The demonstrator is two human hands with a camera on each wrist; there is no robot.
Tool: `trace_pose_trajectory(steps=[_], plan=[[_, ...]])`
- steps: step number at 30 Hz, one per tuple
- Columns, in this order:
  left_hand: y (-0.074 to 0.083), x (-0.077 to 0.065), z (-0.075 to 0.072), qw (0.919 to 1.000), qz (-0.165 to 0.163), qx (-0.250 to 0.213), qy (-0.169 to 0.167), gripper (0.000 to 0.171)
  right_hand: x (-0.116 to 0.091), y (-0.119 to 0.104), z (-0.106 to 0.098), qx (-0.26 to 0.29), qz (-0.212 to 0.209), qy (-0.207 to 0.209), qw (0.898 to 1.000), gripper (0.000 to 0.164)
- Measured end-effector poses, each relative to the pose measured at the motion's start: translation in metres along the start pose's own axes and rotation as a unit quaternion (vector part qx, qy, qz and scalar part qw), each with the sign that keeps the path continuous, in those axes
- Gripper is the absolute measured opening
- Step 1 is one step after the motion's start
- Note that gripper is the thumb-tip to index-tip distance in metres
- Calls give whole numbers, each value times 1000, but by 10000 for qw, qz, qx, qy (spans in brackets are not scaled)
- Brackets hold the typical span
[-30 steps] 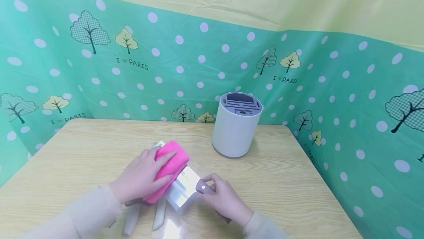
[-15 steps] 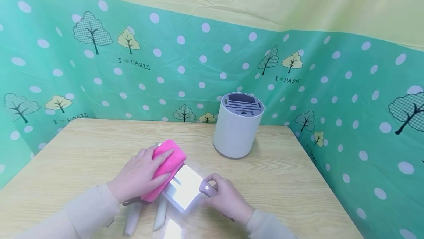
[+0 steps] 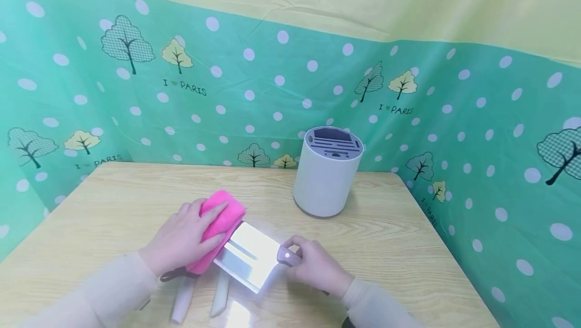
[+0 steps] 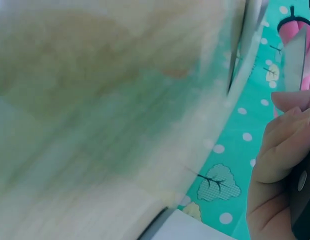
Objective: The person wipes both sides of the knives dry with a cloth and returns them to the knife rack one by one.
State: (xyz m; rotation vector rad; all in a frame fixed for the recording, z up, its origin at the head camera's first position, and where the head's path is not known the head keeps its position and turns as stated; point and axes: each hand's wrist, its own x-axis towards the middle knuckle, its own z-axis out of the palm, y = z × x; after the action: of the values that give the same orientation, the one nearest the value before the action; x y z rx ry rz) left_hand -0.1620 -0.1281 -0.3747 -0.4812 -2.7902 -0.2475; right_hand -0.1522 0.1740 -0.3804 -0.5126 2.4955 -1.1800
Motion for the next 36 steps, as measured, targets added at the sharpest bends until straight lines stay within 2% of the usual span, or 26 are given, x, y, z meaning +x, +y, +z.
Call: trace_pose_trajectory(steps=[9, 26, 31, 36], plan=[[-11, 0, -7, 9993, -279, -189, -140, 66, 3, -2, -8, 44, 35, -218, 9997, 44], [-33, 1, -14, 9965, -730, -247, -317, 67, 4, -4, -6, 104, -88, -248, 9996, 41], [-37, 1, -11, 9964, -756, -208, -314, 67, 3, -4, -7, 84, -71, -246, 9996, 41], [-34, 1, -12, 9972, -698, -161, -219, 67, 3, -3, -7, 82, -57, -253, 9996, 42]])
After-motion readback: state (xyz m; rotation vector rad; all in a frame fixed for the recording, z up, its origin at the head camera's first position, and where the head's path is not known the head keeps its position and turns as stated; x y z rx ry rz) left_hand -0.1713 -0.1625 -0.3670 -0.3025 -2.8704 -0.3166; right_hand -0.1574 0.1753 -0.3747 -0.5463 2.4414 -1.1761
